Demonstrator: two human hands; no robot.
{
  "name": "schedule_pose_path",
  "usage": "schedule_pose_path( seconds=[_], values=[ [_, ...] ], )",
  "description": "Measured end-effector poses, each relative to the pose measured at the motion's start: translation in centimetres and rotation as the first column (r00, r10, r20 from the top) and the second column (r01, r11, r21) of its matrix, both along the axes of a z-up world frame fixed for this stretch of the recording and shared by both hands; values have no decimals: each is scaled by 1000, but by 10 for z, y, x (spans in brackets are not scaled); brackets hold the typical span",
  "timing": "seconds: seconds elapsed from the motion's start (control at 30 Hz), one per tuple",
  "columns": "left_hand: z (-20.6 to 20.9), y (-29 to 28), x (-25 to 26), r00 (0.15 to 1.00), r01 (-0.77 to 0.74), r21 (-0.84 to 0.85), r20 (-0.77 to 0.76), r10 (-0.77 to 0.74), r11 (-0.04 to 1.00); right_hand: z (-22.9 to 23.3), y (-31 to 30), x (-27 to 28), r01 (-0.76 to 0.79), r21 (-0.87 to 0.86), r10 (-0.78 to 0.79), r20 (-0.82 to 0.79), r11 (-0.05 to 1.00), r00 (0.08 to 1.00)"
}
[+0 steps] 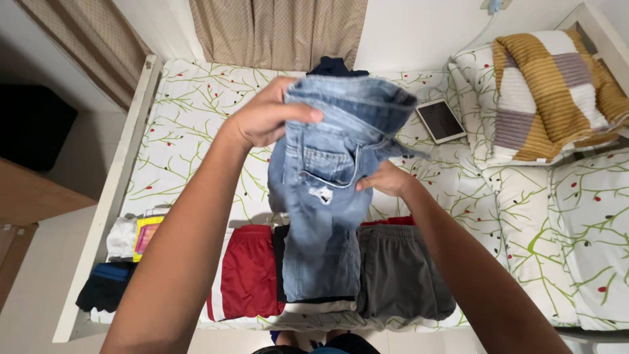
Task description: The person folds a red pair of shorts, a grey pair of shorts, a black pair of shorts, and two pairs of blue denim jeans by hand and places them into a stack on a bed.
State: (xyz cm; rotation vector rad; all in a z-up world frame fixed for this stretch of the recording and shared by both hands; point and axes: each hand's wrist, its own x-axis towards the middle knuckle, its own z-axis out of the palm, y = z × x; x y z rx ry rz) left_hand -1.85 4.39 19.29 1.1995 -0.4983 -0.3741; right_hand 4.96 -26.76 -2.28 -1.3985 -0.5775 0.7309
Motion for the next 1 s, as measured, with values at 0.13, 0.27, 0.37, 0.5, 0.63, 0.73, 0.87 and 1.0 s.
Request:
schedule_pose_path(
  seconds=[0.13,0.27,0.37,0.5,0.63,0.73,0.87,1.0],
  values=[
    [-19,11,22,973,-209,-202,-137,184,957,11,8,-8,42,79,-19,-270,996,963],
    [-74,23,34,841,-392,-423,-524,132,817,35,22,-19,148,282,-2,-459,948,889],
    [-135,13,-13,725,-391,-146,-657,206,909,40,27,-17,252,358,-40,-505,899,862],
    [-169,-13,-64,713,-400,-220,-685,151,890,33,19,-15,256,281,-74,-528,925,846],
    [-155,-24,-70,748,-463,42,-517,416,885,40,5,-24,160,14,-135,-461,987,877],
    [-156,-36,-72,853,-461,287,-118,509,840,40,6,-28,8,-73,-38,-409,997,912],
    [-175,-24,-63,897,-441,533,235,374,722,35,8,-31,156,-441,-294,-265,884,918],
    [-179,-9,-54,902,-431,754,338,270,495,40,3,-41,359,-686,-390,119,633,913]
  ],
)
